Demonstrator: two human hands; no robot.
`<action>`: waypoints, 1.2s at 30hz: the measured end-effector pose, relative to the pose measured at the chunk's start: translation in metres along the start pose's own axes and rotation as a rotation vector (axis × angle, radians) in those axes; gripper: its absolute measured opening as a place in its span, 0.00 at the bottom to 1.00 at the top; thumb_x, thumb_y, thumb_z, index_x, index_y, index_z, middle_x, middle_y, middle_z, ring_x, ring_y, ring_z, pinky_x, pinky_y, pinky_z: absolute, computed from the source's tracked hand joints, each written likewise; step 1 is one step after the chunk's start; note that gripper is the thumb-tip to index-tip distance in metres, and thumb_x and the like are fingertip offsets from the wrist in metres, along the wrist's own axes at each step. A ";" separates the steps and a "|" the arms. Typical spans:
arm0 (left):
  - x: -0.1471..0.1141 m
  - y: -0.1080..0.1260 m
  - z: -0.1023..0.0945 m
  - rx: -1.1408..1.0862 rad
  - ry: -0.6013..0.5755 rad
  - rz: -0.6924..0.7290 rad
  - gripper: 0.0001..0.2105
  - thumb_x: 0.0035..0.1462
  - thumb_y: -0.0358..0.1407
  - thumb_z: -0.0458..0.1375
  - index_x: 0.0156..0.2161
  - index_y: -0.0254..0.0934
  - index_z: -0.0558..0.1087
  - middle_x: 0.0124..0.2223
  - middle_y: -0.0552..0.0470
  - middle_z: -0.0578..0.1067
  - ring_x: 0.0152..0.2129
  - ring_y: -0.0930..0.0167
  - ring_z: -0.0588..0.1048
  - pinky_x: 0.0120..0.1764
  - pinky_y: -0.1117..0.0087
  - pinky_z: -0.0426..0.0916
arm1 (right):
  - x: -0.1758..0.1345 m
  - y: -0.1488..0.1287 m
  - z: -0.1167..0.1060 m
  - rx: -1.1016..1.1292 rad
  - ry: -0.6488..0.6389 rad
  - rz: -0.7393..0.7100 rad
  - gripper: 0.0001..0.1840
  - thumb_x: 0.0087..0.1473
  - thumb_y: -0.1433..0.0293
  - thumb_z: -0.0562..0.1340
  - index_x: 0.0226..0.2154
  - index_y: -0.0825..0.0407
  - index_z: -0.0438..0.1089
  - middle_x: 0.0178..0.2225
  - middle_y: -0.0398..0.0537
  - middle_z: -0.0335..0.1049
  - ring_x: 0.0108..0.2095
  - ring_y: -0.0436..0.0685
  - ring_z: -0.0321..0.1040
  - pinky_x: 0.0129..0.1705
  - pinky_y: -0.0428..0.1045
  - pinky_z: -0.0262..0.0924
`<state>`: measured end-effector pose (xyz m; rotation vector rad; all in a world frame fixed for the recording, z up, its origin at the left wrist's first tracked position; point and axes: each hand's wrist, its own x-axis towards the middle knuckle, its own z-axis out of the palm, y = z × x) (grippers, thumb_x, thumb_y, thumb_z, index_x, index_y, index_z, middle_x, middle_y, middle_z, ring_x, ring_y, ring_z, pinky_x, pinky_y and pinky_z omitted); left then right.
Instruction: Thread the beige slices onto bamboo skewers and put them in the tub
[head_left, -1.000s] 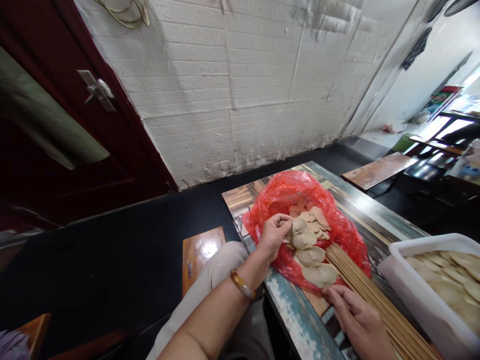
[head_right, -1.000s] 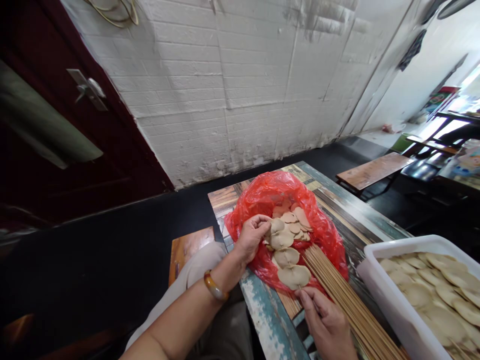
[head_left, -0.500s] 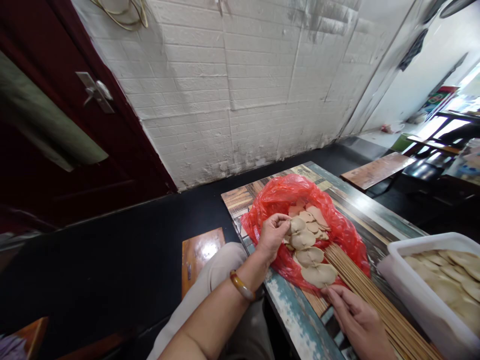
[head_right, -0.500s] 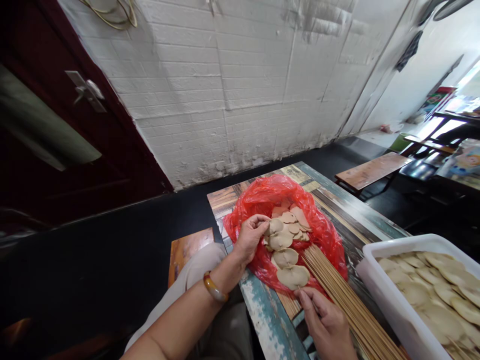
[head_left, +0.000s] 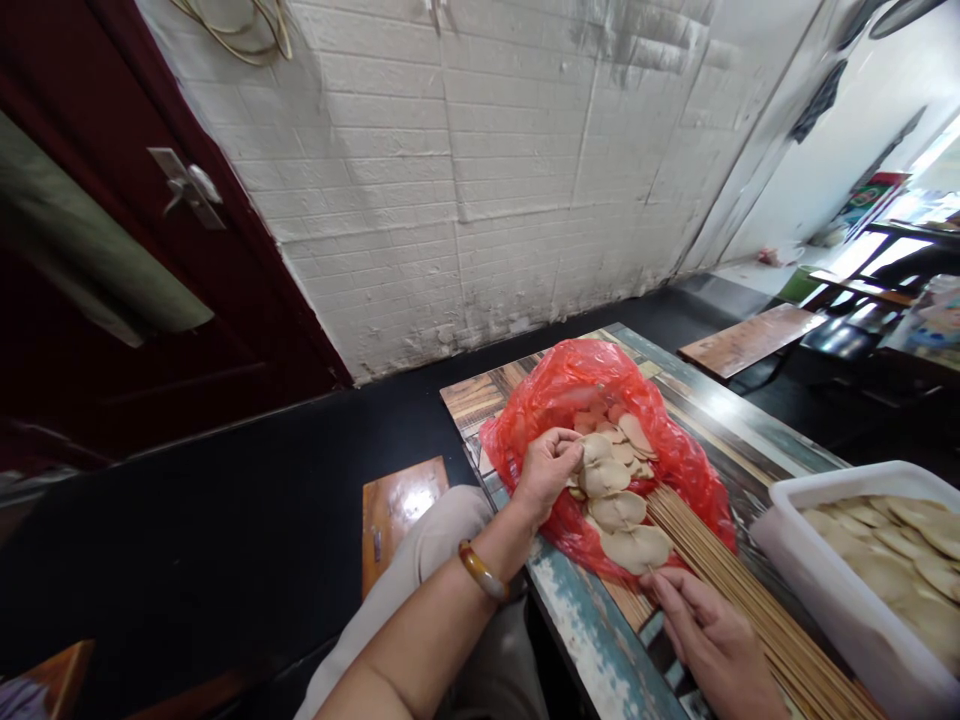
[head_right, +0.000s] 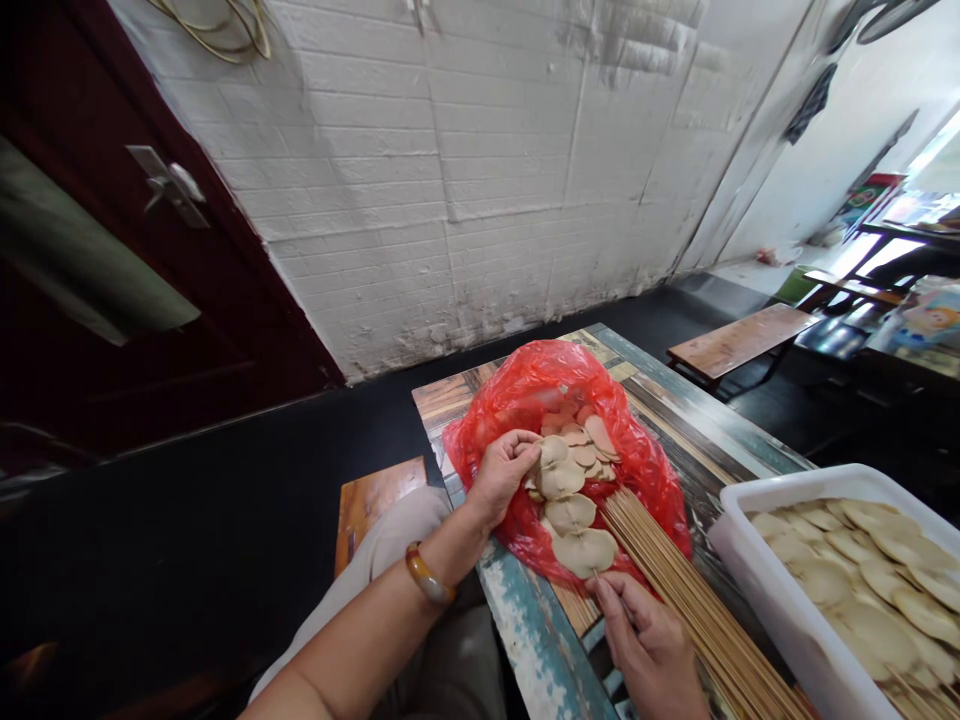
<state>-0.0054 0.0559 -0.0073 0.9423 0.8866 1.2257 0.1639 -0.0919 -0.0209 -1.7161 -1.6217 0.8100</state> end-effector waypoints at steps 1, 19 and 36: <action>0.000 0.000 0.000 0.000 -0.005 -0.009 0.14 0.42 0.39 0.61 0.34 0.32 0.71 0.23 0.57 0.66 0.18 0.80 0.61 0.23 0.79 0.55 | 0.000 -0.001 0.001 0.007 0.020 0.002 0.20 0.54 0.55 0.52 0.30 0.52 0.70 0.22 0.45 0.69 0.19 0.51 0.62 0.20 0.44 0.57; -0.003 0.016 0.001 -0.412 -0.235 -0.260 0.19 0.48 0.49 0.56 0.34 0.32 0.70 0.24 0.50 0.70 0.22 0.74 0.71 0.28 0.74 0.66 | 0.000 -0.028 0.003 0.462 0.036 0.192 0.20 0.51 0.52 0.54 0.29 0.52 0.65 0.11 0.33 0.47 0.13 0.46 0.44 0.16 0.43 0.40; -0.067 0.008 0.051 -0.398 -0.344 -0.319 0.15 0.46 0.38 0.61 0.39 0.32 0.71 0.34 0.46 0.75 0.27 0.73 0.73 0.32 0.74 0.66 | -0.003 -0.032 0.004 0.693 0.129 0.141 0.19 0.53 0.53 0.53 0.31 0.53 0.63 0.11 0.30 0.48 0.11 0.42 0.39 0.12 0.39 0.33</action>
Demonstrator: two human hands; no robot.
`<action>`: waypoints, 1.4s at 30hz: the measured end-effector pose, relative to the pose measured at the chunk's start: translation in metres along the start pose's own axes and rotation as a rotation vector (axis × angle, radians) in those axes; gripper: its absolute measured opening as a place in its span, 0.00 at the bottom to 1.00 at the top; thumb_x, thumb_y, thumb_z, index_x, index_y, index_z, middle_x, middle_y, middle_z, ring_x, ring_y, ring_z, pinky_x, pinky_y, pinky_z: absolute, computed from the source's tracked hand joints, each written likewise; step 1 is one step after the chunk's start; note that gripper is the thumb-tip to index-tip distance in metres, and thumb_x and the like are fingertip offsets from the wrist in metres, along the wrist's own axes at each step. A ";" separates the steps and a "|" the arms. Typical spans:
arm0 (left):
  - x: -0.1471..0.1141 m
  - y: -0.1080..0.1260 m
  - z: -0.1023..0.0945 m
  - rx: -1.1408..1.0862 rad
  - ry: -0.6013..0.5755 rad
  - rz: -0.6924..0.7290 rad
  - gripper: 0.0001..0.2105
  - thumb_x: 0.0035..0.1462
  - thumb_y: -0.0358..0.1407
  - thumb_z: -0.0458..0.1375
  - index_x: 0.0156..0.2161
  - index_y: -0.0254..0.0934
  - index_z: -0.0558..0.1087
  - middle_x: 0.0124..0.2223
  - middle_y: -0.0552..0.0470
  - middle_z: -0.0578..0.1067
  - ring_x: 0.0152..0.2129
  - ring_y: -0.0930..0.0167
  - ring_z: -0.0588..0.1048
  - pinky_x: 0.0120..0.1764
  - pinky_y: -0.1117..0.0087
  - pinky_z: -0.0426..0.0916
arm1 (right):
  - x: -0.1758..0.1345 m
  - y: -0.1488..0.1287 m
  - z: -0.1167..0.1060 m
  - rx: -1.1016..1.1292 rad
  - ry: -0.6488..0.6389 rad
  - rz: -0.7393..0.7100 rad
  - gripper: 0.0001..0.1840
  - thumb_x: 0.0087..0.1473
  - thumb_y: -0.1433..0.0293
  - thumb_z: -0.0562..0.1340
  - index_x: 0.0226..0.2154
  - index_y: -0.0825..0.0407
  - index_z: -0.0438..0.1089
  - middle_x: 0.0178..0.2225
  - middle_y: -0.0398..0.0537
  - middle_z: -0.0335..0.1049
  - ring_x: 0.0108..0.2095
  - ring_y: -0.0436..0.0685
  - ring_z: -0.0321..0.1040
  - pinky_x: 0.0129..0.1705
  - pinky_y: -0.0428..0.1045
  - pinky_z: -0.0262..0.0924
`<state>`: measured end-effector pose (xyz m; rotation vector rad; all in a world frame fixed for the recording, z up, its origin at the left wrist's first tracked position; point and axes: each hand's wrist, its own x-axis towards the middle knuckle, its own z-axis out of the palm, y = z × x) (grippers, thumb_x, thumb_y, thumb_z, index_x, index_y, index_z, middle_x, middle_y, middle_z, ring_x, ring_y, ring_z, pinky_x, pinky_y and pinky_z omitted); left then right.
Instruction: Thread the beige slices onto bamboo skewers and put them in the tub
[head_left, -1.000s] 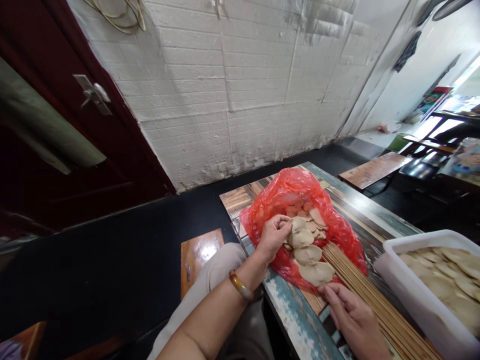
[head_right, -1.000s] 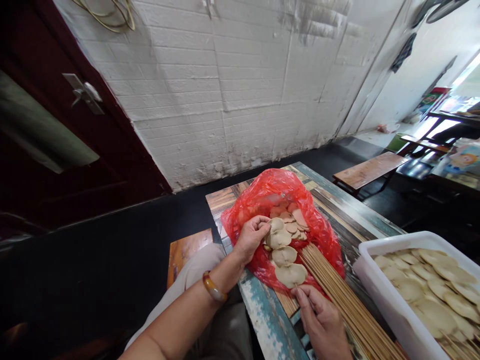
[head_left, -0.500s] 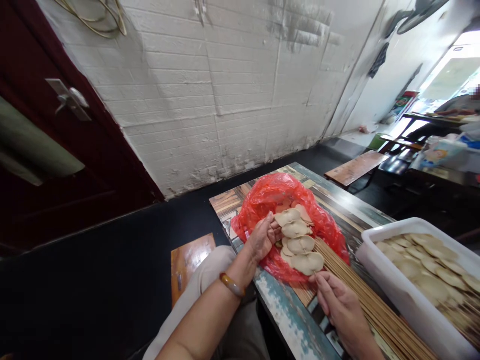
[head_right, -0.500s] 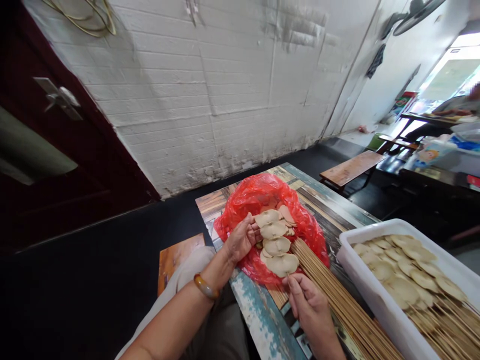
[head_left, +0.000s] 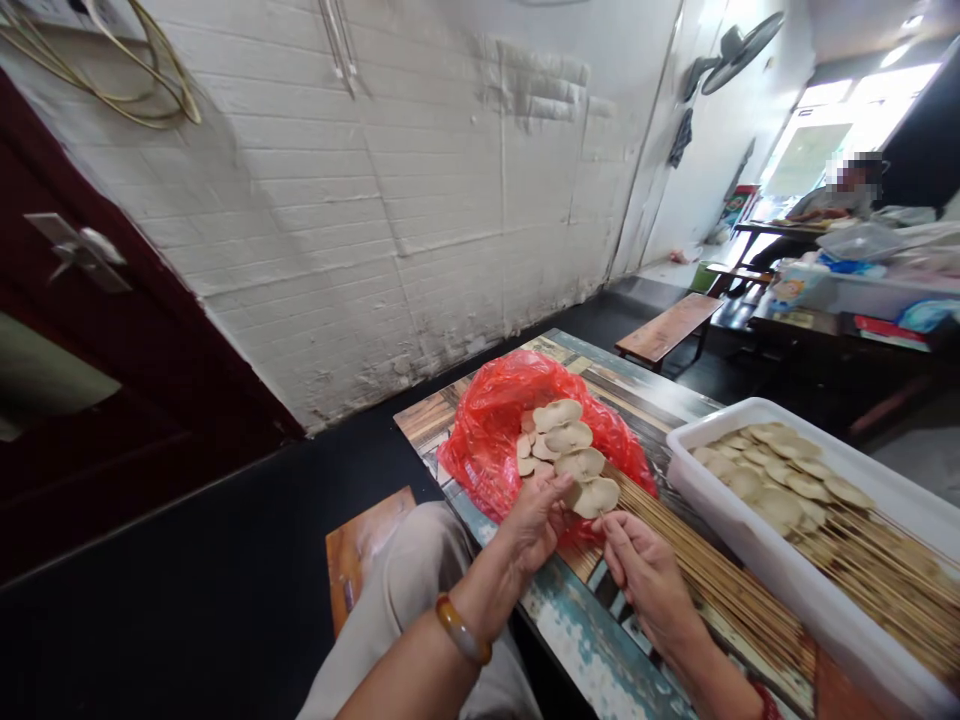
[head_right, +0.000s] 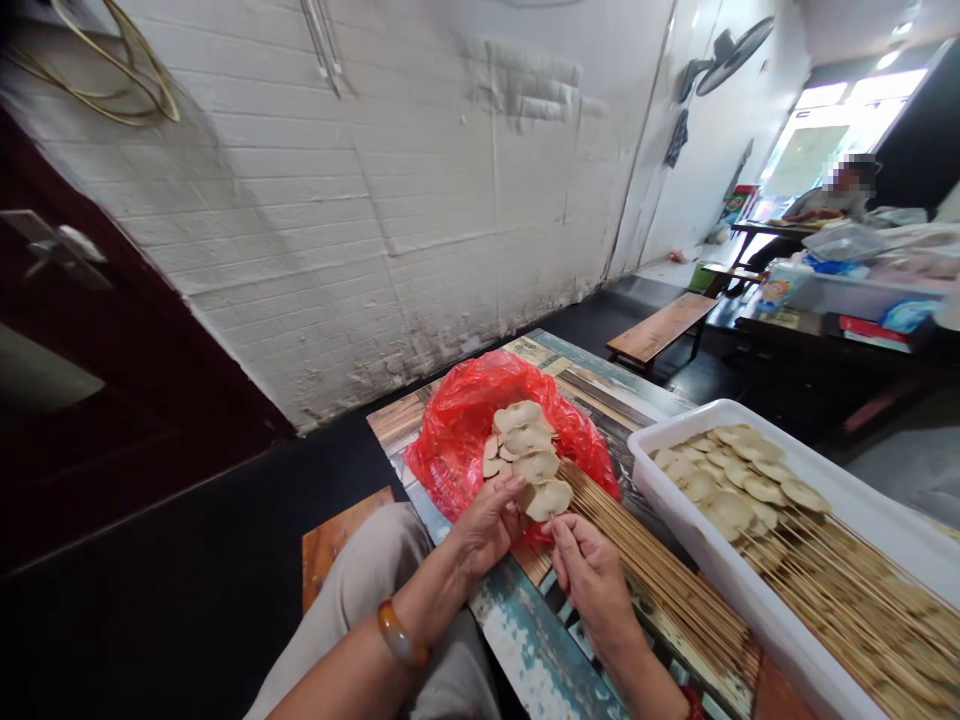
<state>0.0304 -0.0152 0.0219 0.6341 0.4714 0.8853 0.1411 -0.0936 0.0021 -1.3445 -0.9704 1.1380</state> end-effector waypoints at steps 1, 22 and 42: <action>-0.003 -0.002 0.001 -0.003 -0.002 -0.026 0.15 0.46 0.39 0.61 0.38 0.32 0.71 0.34 0.46 0.75 0.27 0.73 0.73 0.31 0.74 0.66 | 0.000 0.000 0.001 -0.003 0.003 -0.009 0.19 0.53 0.53 0.53 0.31 0.53 0.63 0.11 0.30 0.48 0.11 0.42 0.39 0.12 0.39 0.34; -0.007 0.003 0.018 0.109 0.157 0.098 0.16 0.41 0.37 0.64 0.37 0.30 0.73 0.35 0.43 0.76 0.30 0.68 0.75 0.40 0.67 0.67 | -0.007 -0.002 0.006 -0.354 -0.078 -0.225 0.18 0.57 0.57 0.48 0.26 0.51 0.64 0.12 0.34 0.55 0.11 0.45 0.53 0.15 0.41 0.50; -0.009 -0.017 0.030 0.213 0.161 0.082 0.16 0.45 0.40 0.61 0.36 0.29 0.72 0.32 0.42 0.77 0.28 0.65 0.76 0.31 0.69 0.68 | -0.005 0.009 0.005 -0.289 -0.002 -0.190 0.18 0.57 0.57 0.48 0.25 0.50 0.60 0.13 0.35 0.55 0.11 0.46 0.52 0.14 0.42 0.49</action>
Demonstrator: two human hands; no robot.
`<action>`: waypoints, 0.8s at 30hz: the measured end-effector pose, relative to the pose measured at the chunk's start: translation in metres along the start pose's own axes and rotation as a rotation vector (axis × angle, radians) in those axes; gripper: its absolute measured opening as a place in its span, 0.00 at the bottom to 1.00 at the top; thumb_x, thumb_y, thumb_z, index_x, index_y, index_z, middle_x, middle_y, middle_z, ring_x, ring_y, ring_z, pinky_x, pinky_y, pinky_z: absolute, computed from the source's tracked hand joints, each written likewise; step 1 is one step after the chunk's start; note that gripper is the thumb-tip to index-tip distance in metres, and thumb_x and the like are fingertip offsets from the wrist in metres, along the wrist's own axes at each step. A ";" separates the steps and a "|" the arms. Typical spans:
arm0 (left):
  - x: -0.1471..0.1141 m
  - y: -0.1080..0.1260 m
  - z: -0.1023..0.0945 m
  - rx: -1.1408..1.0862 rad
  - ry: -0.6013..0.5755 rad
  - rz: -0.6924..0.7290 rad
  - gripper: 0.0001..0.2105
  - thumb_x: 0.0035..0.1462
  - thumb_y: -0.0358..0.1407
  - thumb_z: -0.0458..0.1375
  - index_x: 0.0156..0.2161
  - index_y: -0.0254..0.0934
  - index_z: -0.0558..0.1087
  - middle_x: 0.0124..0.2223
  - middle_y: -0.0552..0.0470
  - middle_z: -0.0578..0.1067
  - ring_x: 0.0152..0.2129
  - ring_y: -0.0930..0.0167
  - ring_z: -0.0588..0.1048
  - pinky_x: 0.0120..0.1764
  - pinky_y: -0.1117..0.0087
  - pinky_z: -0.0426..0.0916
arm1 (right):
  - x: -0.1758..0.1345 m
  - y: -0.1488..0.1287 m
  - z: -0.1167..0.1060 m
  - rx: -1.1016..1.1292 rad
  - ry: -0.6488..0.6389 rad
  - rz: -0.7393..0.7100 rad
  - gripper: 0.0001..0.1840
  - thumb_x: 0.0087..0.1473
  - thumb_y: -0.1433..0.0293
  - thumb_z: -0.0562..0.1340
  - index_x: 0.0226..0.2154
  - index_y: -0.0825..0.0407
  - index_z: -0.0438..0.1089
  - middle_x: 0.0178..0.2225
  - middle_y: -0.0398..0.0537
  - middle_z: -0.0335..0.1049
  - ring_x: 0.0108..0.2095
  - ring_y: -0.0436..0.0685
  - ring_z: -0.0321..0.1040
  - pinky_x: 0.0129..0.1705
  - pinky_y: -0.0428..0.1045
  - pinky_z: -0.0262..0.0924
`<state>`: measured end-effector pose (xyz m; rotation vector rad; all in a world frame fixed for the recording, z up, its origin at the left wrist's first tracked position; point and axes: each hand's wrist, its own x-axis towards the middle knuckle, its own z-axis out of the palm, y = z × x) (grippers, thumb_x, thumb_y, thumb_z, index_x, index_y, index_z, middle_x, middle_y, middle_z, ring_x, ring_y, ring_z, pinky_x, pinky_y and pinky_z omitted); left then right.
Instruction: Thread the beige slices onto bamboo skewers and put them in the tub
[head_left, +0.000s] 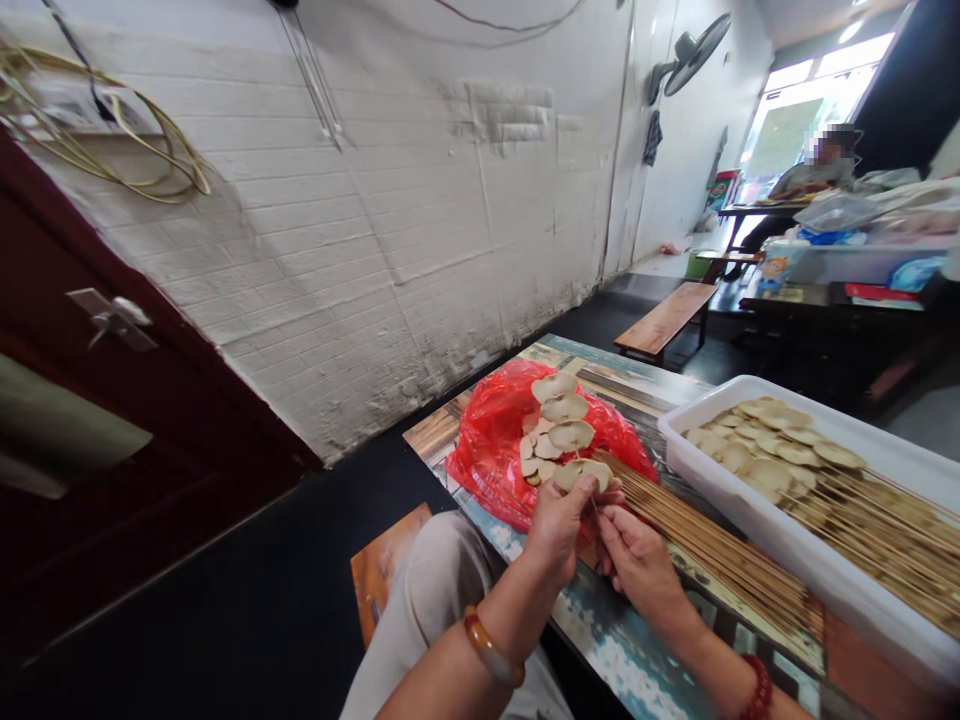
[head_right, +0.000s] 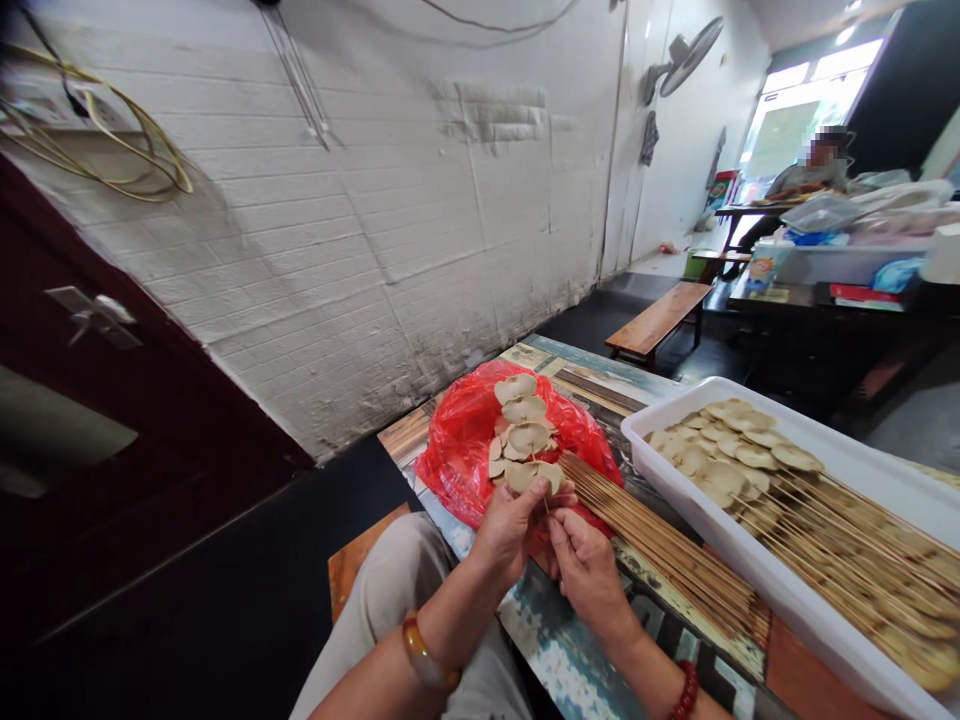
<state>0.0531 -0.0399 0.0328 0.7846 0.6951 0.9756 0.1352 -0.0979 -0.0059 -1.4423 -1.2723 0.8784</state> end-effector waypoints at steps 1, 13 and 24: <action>-0.001 -0.001 0.000 0.005 -0.003 0.003 0.16 0.45 0.41 0.61 0.36 0.29 0.72 0.32 0.42 0.77 0.28 0.65 0.76 0.32 0.69 0.68 | 0.000 0.001 0.000 0.006 0.003 -0.002 0.18 0.57 0.57 0.48 0.25 0.50 0.61 0.13 0.35 0.54 0.12 0.46 0.52 0.15 0.42 0.49; 0.012 0.028 -0.020 -0.122 -0.039 0.081 0.17 0.49 0.44 0.58 0.42 0.35 0.71 0.37 0.46 0.76 0.29 0.72 0.74 0.32 0.73 0.67 | 0.000 -0.005 -0.001 0.188 -0.036 0.063 0.19 0.55 0.54 0.50 0.29 0.51 0.62 0.13 0.32 0.53 0.11 0.43 0.48 0.13 0.40 0.44; 0.028 0.048 -0.016 -0.056 0.022 0.058 0.17 0.38 0.42 0.65 0.32 0.32 0.72 0.28 0.48 0.75 0.22 0.71 0.74 0.26 0.74 0.65 | -0.002 0.000 0.000 0.194 -0.118 0.090 0.17 0.55 0.55 0.51 0.29 0.51 0.62 0.13 0.32 0.53 0.10 0.42 0.46 0.13 0.39 0.42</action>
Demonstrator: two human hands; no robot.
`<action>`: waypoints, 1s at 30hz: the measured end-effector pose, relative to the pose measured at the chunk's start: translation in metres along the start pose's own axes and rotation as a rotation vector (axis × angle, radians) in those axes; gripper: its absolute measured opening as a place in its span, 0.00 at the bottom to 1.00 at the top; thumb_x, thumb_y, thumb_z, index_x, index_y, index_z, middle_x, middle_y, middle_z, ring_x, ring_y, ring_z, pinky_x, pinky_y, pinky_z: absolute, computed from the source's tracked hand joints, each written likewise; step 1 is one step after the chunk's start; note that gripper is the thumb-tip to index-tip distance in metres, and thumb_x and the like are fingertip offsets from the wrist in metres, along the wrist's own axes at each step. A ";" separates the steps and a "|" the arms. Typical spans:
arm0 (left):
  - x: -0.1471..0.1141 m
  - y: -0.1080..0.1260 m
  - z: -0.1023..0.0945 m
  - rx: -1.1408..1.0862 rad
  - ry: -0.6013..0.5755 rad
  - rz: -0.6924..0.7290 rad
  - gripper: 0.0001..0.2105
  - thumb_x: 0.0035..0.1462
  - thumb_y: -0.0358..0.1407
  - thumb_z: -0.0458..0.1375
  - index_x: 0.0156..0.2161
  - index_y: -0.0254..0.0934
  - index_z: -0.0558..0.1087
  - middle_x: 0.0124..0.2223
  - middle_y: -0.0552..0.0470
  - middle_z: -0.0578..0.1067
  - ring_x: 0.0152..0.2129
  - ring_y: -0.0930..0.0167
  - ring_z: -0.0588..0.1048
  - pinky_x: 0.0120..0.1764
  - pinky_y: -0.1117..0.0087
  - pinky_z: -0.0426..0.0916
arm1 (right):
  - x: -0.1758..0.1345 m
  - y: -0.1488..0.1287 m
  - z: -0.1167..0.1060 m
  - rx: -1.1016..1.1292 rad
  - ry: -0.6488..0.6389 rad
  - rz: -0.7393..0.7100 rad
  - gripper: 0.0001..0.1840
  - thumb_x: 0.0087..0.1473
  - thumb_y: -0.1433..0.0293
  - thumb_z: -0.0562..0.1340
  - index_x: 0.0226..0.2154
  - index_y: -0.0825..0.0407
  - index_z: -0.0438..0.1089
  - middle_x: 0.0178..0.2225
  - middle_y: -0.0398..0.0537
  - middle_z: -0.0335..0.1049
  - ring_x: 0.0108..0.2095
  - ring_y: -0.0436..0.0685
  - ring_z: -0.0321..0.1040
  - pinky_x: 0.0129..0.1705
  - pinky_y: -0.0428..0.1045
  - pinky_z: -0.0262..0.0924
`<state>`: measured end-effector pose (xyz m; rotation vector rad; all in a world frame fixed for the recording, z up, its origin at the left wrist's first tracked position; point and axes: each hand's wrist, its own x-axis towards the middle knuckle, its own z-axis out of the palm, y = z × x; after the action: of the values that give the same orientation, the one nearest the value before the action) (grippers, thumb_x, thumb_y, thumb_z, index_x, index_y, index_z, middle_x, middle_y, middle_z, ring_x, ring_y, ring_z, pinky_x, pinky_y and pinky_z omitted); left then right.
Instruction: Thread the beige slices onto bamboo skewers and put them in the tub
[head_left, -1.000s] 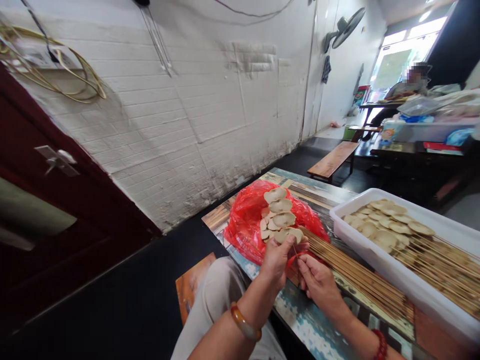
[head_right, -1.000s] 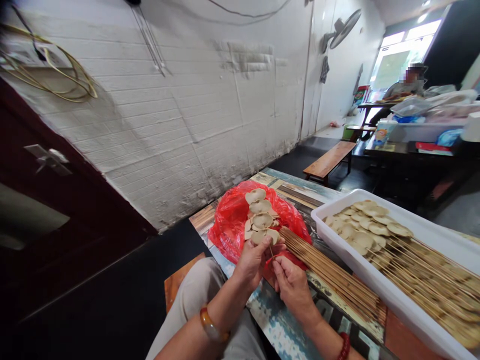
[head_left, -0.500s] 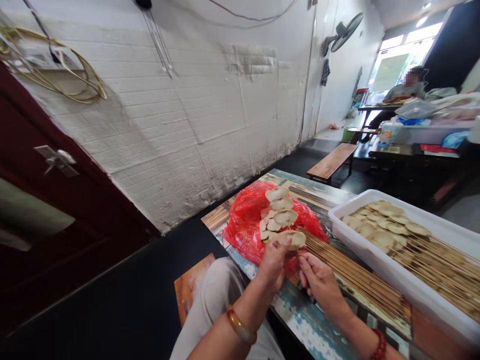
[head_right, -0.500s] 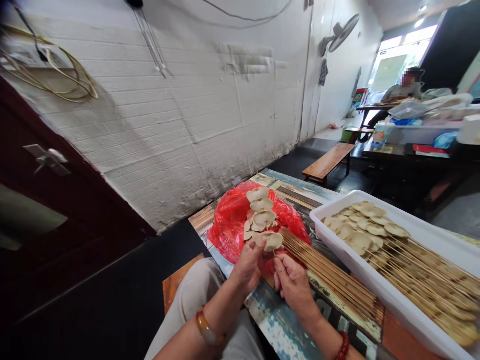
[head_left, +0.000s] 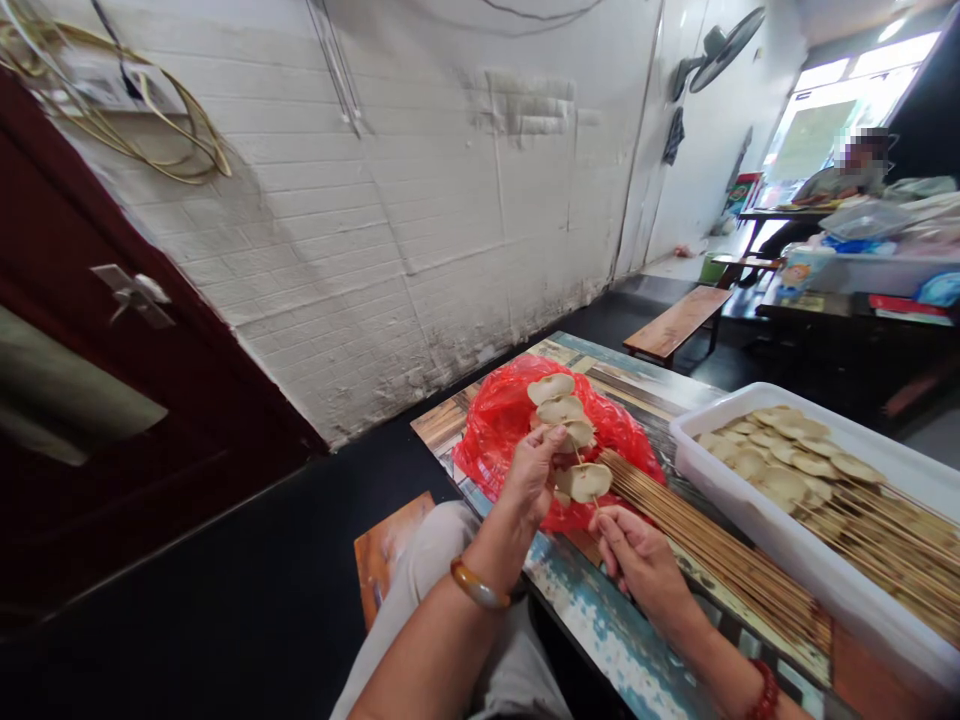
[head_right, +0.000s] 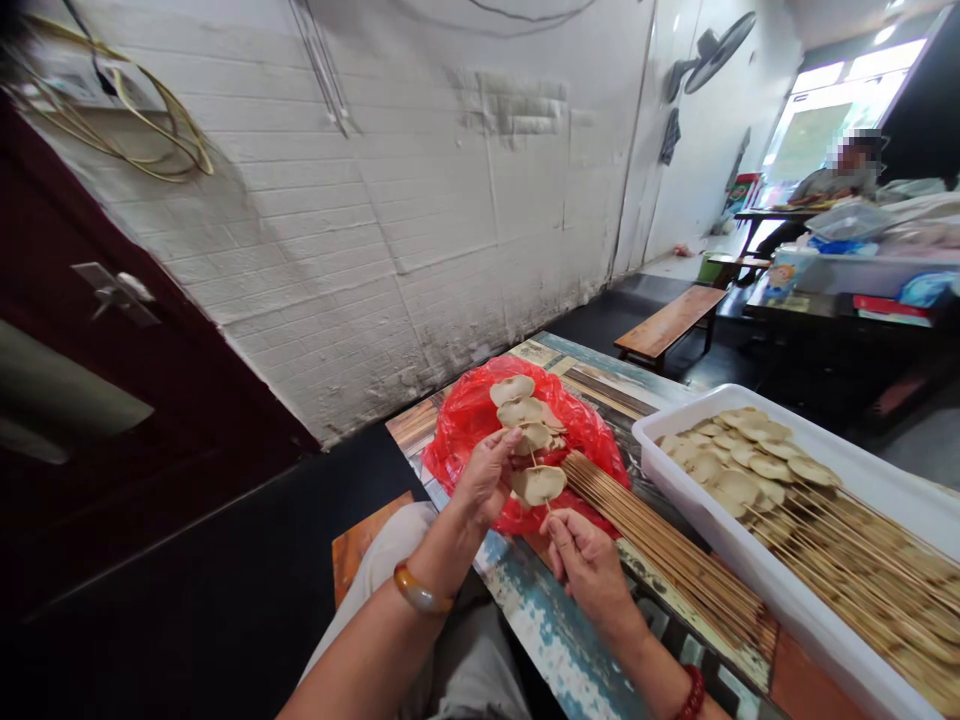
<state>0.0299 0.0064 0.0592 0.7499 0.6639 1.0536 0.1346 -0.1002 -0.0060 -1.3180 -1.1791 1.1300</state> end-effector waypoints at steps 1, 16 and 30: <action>0.001 0.000 0.000 -0.005 0.008 0.006 0.17 0.38 0.41 0.65 0.33 0.32 0.72 0.29 0.48 0.76 0.22 0.71 0.74 0.26 0.74 0.65 | 0.000 -0.001 0.000 -0.007 -0.005 0.001 0.17 0.56 0.55 0.51 0.29 0.51 0.62 0.13 0.32 0.53 0.10 0.42 0.47 0.13 0.39 0.42; 0.003 -0.008 0.003 0.064 0.104 0.139 0.18 0.35 0.35 0.67 0.36 0.31 0.72 0.33 0.46 0.76 0.26 0.72 0.74 0.32 0.72 0.66 | -0.002 -0.006 0.000 -0.150 0.017 -0.068 0.19 0.56 0.54 0.50 0.30 0.51 0.64 0.12 0.34 0.53 0.11 0.45 0.50 0.15 0.42 0.45; -0.006 -0.021 0.001 0.213 0.202 0.240 0.17 0.40 0.33 0.64 0.38 0.35 0.69 0.36 0.49 0.75 0.29 0.73 0.73 0.35 0.73 0.65 | -0.002 -0.004 -0.001 -0.308 0.079 -0.167 0.18 0.57 0.57 0.49 0.24 0.50 0.62 0.14 0.36 0.55 0.13 0.46 0.53 0.16 0.43 0.50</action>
<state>0.0394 -0.0058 0.0436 0.9320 0.8847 1.3034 0.1350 -0.1026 -0.0017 -1.4491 -1.4168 0.7905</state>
